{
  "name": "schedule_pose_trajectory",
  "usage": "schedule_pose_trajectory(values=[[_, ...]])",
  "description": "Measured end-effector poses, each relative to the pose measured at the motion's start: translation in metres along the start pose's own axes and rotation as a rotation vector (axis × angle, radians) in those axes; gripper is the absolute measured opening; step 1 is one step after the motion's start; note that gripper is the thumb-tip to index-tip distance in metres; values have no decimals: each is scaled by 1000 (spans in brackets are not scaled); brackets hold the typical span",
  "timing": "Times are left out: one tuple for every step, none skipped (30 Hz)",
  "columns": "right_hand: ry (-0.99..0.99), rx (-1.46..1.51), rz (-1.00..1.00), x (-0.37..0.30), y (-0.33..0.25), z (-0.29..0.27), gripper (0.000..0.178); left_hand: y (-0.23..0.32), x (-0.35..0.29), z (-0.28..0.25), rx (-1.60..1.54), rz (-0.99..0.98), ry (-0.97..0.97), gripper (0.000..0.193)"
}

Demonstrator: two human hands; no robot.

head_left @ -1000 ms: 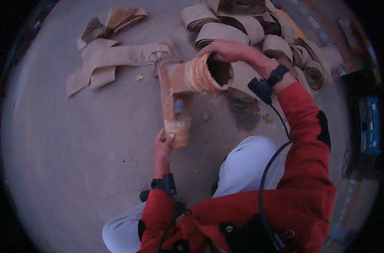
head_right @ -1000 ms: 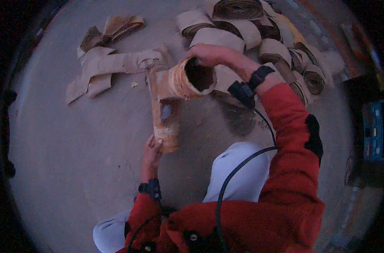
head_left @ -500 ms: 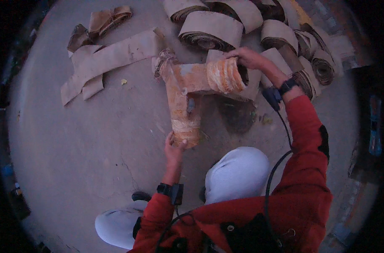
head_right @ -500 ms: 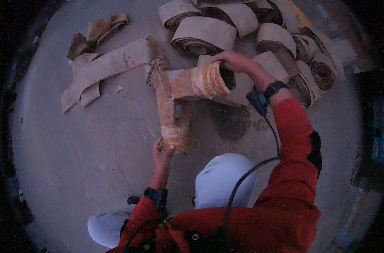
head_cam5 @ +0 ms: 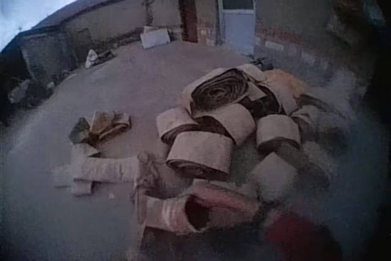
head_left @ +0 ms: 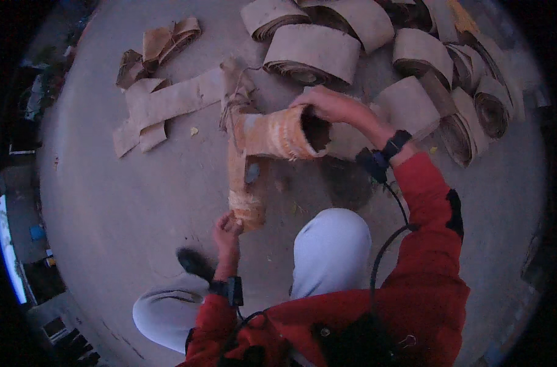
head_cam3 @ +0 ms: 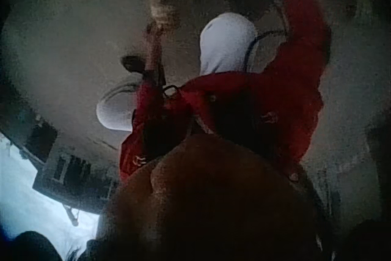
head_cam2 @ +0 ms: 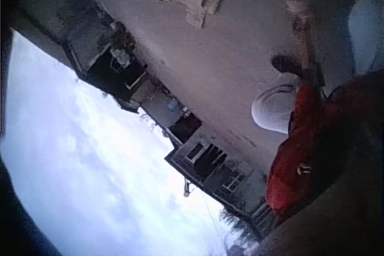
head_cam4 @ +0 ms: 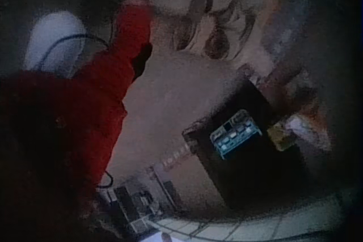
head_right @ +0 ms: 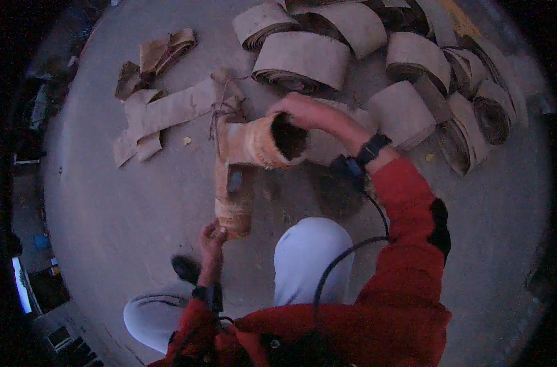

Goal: The person repeatedly picks up flat brown paper sheets, rolls them into tight cylinders by hand, and places the finished rolls on the floor. The person also handles pre-rolled paper bundles and stacks them nearby.

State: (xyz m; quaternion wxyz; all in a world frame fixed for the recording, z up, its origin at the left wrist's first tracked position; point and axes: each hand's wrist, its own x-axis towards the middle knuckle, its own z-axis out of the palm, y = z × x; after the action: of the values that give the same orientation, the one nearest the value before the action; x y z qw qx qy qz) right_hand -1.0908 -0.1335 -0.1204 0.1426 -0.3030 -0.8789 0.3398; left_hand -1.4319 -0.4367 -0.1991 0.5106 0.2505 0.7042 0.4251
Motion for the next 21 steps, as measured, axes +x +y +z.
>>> schedule_pose_trajectory(values=[[-49, -33, -53, 23, -15, -2, 36, -10, 0, -2, -31, 6, -4, 35], [-97, -74, -56, 40, -26, -8, 34, -20, -4, 3, -37, 6, 21, 33], [-41, -110, -151, 51, -40, -14, 33, -29, -6, 5, -52, -43, 34, 30], [47, -125, -298, 59, -54, -14, 32, -35, -4, 4, -117, -75, 66, 23], [-58, -166, -193, 69, -66, -16, 33, -42, -7, 6, -167, 9, 40, 25], [-113, -173, -183, 80, -75, -19, 34, -46, -6, 6, -184, 14, 27, 26], [-152, -162, -213, 81, -80, -20, 35, -50, -5, 10, -199, 24, 63, 27], [-121, -213, -222, 79, -81, -23, 39, -54, -4, 13, -213, -3, -8, 32], [-134, -211, -133, 73, -77, -24, 40, -58, -2, 23, -224, -15, -32, 36], [-124, -217, -94, 65, -71, -26, 40, -64, 5, 35, -282, 49, -113, 41], [-132, -239, -8, 54, -64, -24, 41, -68, 9, 45, -171, 13, -137, 48], [-66, -261, -73, 38, -50, -24, 41, -72, 12, 58, -86, 51, -205, 55], [-23, -309, -92, 20, -36, -26, 41, -77, 16, 75, -107, 55, -259, 56], [-35, -259, 23, 5, -24, -27, 42, -80, 16, 91, -94, -11, -301, 58], [-41, -212, 45, -8, -15, -28, 43, -81, 16, 102, -132, 45, -340, 58], [-17, -205, 155, -23, -5, -32, 43, -80, 14, 115, -120, 16, -359, 57], [1, -236, 210, -34, 2, -40, 43, -79, 17, 128, -138, 25, -408, 57], [9, -257, 327, -41, 6, -39, 43, -79, 17, 132, -99, 32, -414, 58], [30, -237, 261, -46, 10, -42, 43, -77, 18, 137, -67, 59, -429, 59], [59, -242, 255, -49, 10, -41, 43, -78, 22, 137, -59, 147, -468, 60], [105, -245, 209, -51, 12, -42, 43, -78, 31, 135, -36, -28, -505, 59]])
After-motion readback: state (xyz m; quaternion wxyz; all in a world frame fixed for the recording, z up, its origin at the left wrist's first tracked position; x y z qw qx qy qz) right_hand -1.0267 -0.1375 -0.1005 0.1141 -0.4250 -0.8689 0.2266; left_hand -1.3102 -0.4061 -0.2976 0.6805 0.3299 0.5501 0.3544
